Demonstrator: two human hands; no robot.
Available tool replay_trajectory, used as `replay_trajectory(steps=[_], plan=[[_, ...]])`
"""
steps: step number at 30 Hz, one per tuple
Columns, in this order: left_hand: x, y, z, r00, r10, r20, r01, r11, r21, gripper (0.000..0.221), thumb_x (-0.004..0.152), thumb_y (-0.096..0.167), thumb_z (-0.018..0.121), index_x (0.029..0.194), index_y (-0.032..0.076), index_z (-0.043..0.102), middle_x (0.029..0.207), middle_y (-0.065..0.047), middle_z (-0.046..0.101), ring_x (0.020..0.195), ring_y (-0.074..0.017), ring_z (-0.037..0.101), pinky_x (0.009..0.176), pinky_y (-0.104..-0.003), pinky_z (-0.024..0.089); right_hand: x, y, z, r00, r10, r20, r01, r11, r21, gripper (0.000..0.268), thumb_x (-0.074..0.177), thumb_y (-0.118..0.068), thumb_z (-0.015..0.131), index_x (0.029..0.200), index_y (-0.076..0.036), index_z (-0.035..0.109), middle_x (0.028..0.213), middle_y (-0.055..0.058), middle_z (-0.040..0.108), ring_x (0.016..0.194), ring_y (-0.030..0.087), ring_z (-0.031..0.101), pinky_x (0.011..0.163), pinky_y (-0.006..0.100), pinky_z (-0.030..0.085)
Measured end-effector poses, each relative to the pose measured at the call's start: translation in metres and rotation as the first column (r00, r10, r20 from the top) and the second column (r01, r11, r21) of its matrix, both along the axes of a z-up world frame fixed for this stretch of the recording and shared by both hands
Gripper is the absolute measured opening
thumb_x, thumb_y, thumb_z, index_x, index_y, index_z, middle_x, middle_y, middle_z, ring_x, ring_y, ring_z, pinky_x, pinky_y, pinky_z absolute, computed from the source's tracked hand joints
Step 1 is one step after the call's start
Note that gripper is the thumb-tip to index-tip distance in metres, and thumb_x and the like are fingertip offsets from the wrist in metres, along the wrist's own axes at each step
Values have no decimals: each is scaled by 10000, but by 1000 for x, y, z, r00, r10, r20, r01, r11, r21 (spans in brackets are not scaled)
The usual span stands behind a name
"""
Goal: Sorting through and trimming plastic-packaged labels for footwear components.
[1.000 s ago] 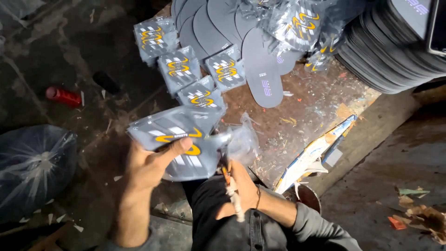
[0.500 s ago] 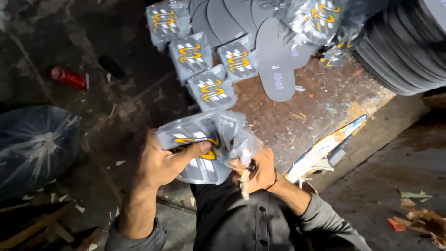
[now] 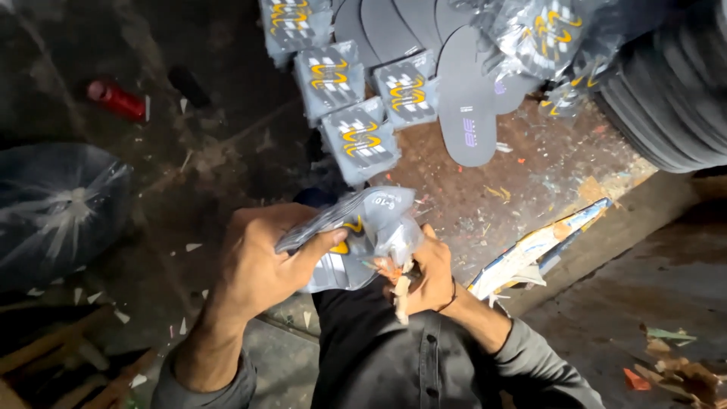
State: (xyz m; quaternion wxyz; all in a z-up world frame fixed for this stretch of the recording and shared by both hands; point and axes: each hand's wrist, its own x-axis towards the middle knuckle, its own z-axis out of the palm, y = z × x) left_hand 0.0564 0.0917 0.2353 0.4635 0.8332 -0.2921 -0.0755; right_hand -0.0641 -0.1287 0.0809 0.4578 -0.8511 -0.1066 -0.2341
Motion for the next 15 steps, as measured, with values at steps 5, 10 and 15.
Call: replay_trajectory(steps=[5,10,15], plan=[[-4,0,-8,998,7,68,-11,998,61,236,817,234,836,894,19,774,763,-153,750,641,-229,759,547,-333,552,-8,23,14,951,-102,-292,139,985,106,280,804,-188,747,1058,-85,688,878,54,670,810,232,575,807,354,429],[-8,8,-23,998,-28,53,25,998,60,209,830,219,797,916,29,780,797,-153,757,684,-255,760,581,-348,560,-3,25,20,994,-99,-56,102,994,50,377,722,-192,737,1052,-61,611,884,81,625,841,234,547,795,387,400],[-1,22,-28,999,52,-13,-50,995,90,223,835,248,817,906,38,793,787,-133,776,655,-202,773,585,-327,568,-27,8,-60,981,-3,-195,24,994,106,259,700,-175,833,777,-161,586,631,-46,578,555,67,566,558,261,449]])
